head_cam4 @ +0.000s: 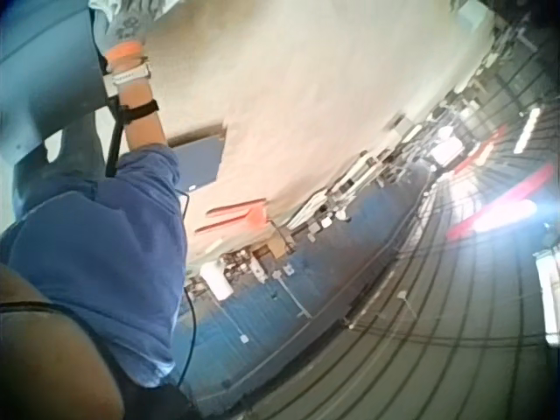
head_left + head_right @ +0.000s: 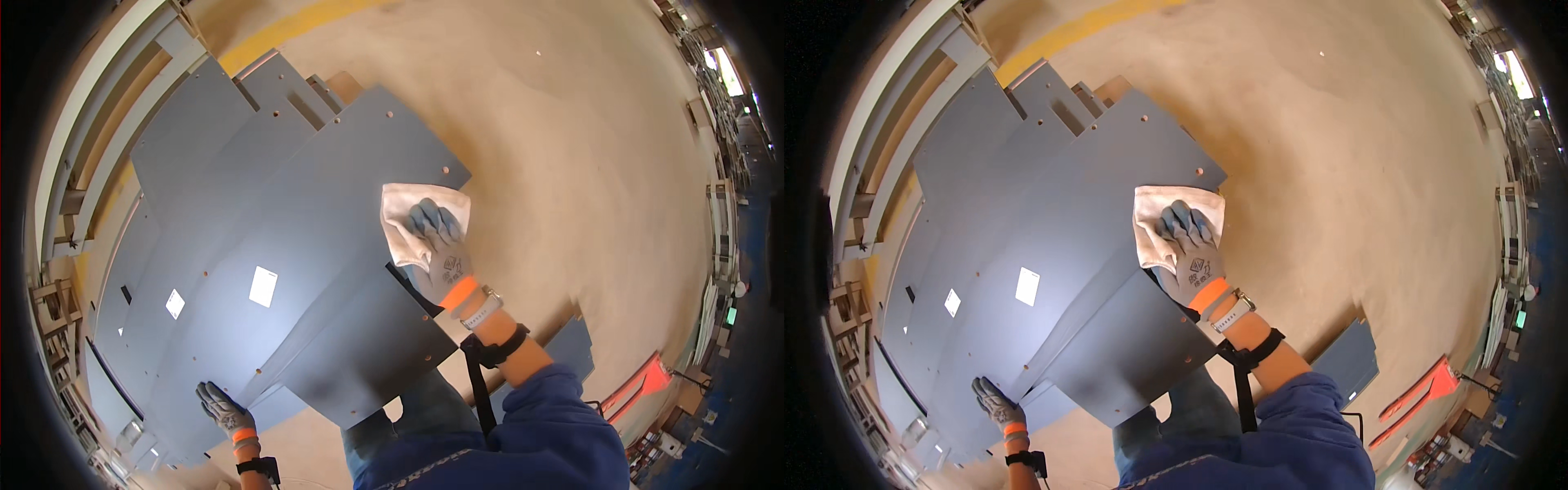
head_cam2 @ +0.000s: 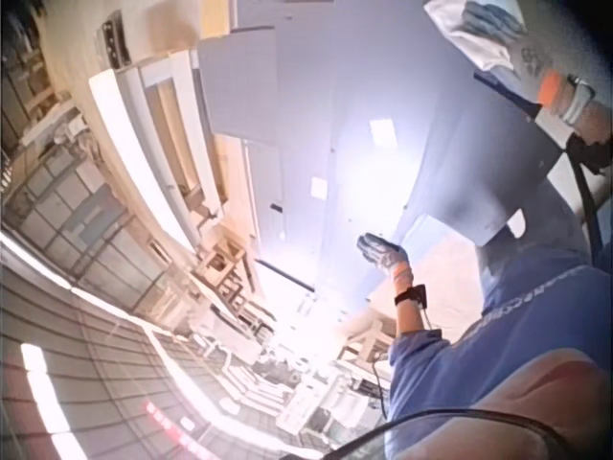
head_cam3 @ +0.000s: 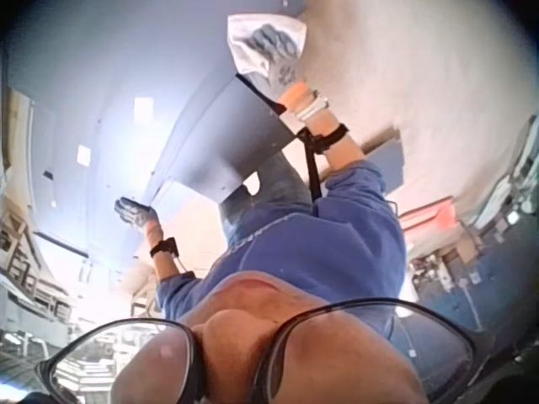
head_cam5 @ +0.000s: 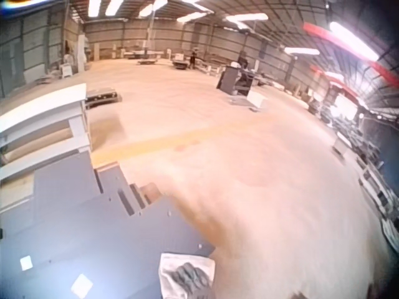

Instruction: Wiping down grey furniture panels with a cloth and cleaning liquid.

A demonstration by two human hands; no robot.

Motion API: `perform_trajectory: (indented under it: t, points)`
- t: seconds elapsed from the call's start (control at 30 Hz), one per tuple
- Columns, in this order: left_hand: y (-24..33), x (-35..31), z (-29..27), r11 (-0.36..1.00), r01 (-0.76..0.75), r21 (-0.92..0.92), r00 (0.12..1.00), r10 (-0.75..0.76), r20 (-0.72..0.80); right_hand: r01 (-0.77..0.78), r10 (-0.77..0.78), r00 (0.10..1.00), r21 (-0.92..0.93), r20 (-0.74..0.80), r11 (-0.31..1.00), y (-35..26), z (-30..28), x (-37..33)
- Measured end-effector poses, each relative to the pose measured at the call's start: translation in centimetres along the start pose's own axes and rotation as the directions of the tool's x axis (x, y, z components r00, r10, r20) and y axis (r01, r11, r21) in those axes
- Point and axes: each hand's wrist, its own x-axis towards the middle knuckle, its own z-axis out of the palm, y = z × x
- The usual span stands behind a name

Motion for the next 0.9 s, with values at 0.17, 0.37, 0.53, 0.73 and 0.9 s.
perform_trajectory:
  t: [0.17,0.37,0.53,0.73,0.9]
  points:
    - [1.8,-1.0,1.3,0.943,0.322,0.086,0.946,-0.324,0.02,-0.226,0.222,0.974,-0.075,-0.05,0.971,3.3,-1.1,5.4]
    - [2.0,-0.3,1.0,0.919,0.394,0.035,0.916,-0.395,0.073,-0.217,0.198,0.968,-0.116,-0.156,0.969,2.3,-0.6,5.8]
    - [0.8,-0.7,2.0,0.931,0.365,0.013,0.93,-0.365,-0.042,0.088,-0.087,0.996,0.046,-0.034,0.995,-10.4,3.6,-0.2]
    - [1.7,-1.1,1.2,0.936,0.337,-0.099,0.936,-0.345,-0.067,0.39,-0.495,0.843,0.394,0.212,0.833,-23.9,8.0,-5.4]
    - [1.3,-6.5,-1.3,0.87,0.359,-0.338,0.929,-0.366,0.043,0.236,-0.261,0.953,0.162,0.154,0.958,-18.7,8.5,-6.0]
